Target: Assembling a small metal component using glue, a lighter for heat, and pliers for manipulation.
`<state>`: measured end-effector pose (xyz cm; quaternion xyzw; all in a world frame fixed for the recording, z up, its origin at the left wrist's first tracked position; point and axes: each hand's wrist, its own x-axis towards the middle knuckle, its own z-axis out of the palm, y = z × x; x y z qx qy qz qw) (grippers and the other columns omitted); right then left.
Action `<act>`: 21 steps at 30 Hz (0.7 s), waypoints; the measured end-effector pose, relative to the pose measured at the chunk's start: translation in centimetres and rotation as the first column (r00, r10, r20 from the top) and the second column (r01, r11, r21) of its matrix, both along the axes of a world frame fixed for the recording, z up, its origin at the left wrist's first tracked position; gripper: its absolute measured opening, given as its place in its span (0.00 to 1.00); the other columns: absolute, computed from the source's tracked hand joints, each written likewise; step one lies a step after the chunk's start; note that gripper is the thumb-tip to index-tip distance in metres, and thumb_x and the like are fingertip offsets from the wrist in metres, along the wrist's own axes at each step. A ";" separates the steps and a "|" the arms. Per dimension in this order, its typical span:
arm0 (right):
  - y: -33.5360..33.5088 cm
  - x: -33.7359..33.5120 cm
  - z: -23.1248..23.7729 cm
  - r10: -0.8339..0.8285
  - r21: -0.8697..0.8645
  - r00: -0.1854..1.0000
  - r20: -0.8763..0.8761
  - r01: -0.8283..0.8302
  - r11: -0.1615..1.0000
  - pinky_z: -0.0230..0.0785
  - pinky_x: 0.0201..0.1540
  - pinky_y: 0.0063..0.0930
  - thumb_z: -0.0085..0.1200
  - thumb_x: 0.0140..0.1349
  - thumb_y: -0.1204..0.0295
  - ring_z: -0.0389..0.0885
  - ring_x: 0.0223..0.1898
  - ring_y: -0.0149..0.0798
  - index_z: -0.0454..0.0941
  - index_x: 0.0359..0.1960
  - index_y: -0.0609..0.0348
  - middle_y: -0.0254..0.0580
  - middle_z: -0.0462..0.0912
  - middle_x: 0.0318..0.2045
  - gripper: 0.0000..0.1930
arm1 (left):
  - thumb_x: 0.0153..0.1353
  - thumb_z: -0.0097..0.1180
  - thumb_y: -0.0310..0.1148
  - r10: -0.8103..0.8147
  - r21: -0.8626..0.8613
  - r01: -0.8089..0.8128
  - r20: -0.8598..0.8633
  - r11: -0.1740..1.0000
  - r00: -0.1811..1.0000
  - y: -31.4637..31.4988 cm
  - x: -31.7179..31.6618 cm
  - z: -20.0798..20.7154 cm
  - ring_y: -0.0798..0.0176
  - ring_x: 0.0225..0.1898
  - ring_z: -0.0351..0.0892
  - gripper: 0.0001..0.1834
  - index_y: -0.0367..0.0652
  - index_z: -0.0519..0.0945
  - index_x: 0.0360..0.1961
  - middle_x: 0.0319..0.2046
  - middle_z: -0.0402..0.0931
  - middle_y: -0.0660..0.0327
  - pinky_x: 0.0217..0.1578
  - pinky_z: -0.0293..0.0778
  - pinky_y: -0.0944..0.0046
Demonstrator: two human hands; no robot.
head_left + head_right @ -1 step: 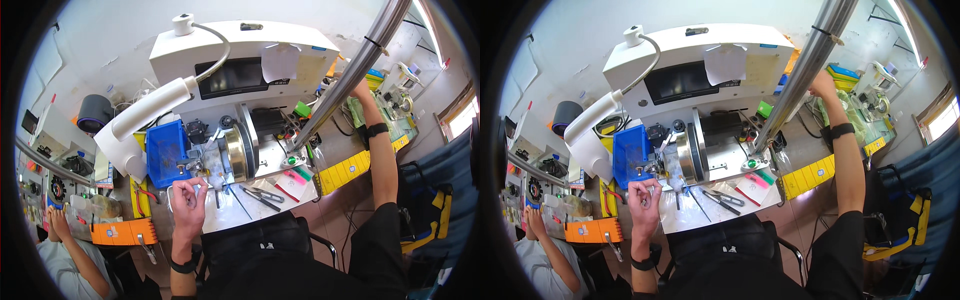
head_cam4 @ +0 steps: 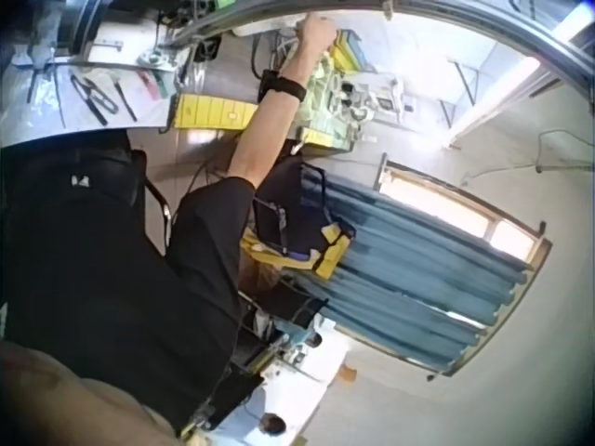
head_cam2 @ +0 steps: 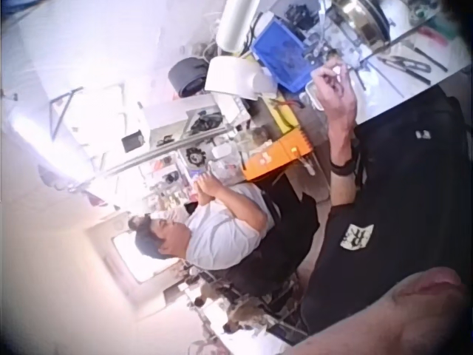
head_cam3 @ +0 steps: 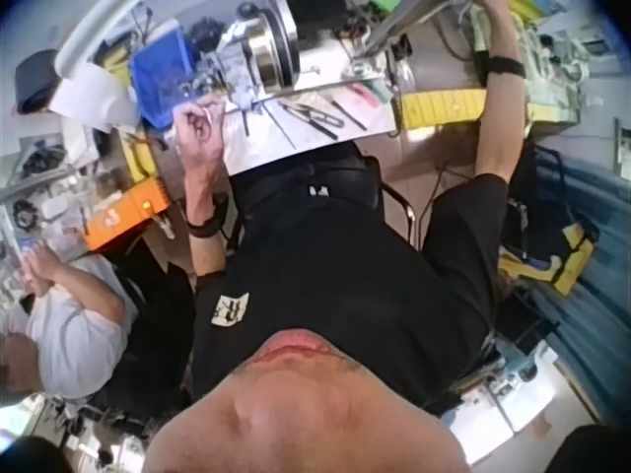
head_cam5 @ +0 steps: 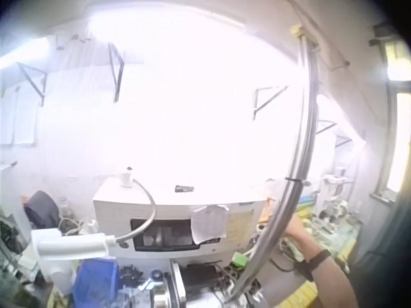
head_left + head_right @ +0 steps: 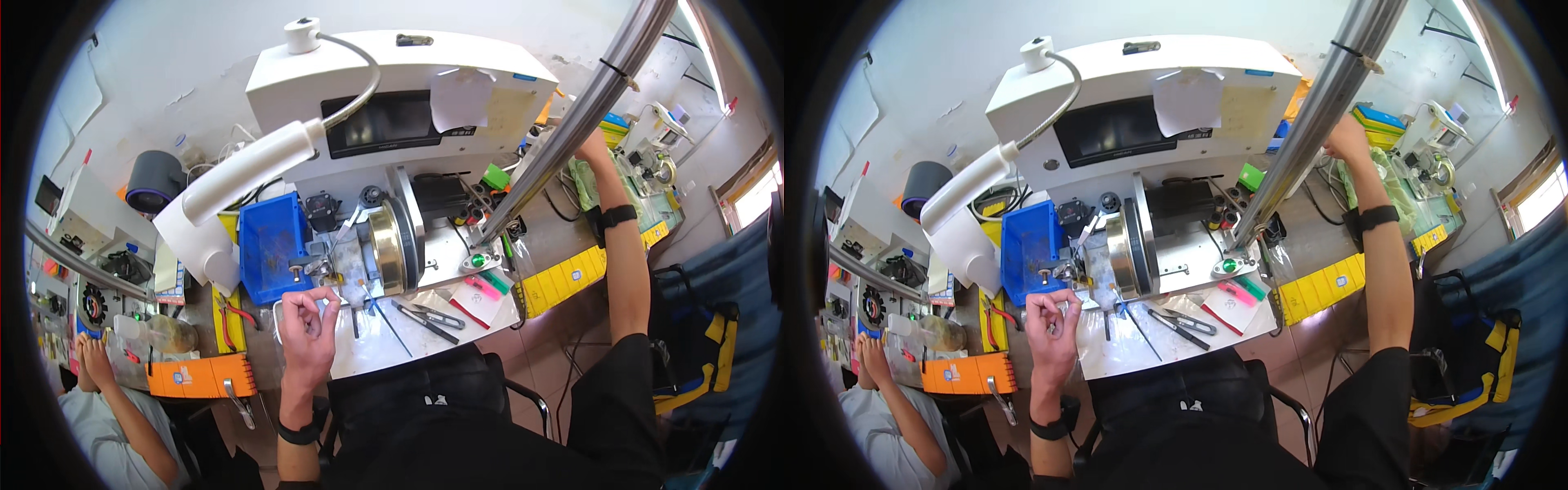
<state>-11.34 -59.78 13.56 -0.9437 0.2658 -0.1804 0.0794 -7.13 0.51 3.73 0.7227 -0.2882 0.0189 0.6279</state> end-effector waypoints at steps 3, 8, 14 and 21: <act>4.9 -0.9 0.7 -0.233 0.392 0.967 0.100 0.177 0.903 0.71 0.20 0.27 0.54 0.66 0.59 0.79 0.17 0.32 0.79 0.44 0.63 0.41 0.81 0.22 0.18 | 0.64 0.58 0.17 0.027 0.015 -0.027 -0.015 1.000 1.000 0.0 -0.1 0.0 0.83 0.20 0.50 0.16 0.42 0.61 0.36 0.38 0.81 0.59 0.19 0.48 0.76; 13.9 -5.2 0.1 -0.210 0.438 0.870 0.445 -0.008 0.899 0.63 0.23 0.19 0.58 0.67 0.63 0.73 0.19 0.23 0.80 0.46 0.62 0.33 0.79 0.22 0.15 | 0.63 0.60 0.18 0.040 0.011 -0.041 0.015 0.999 0.999 0.1 0.2 -0.4 0.82 0.18 0.50 0.16 0.41 0.62 0.36 0.37 0.83 0.60 0.18 0.49 0.75; 31.0 -10.9 -8.8 0.370 0.187 0.845 0.387 -0.465 0.866 0.71 0.28 0.24 0.63 0.57 0.78 0.80 0.23 0.31 0.84 0.35 0.63 0.37 0.81 0.24 0.04 | 0.62 0.60 0.18 -0.002 -0.040 0.002 0.002 0.999 1.000 -0.4 0.6 -1.0 0.81 0.17 0.50 0.16 0.42 0.62 0.37 0.36 0.83 0.60 0.18 0.49 0.75; 35.8 -10.2 -13.2 0.730 0.060 0.677 -0.089 -0.728 0.683 0.74 0.32 0.31 0.59 0.45 0.82 0.79 0.35 0.40 0.84 0.40 0.57 0.37 0.80 0.39 0.17 | 0.63 0.57 0.14 -0.032 0.008 0.032 -0.037 0.999 0.999 0.2 0.7 -0.7 0.83 0.23 0.54 0.17 0.43 0.61 0.37 0.39 0.80 0.57 0.22 0.52 0.81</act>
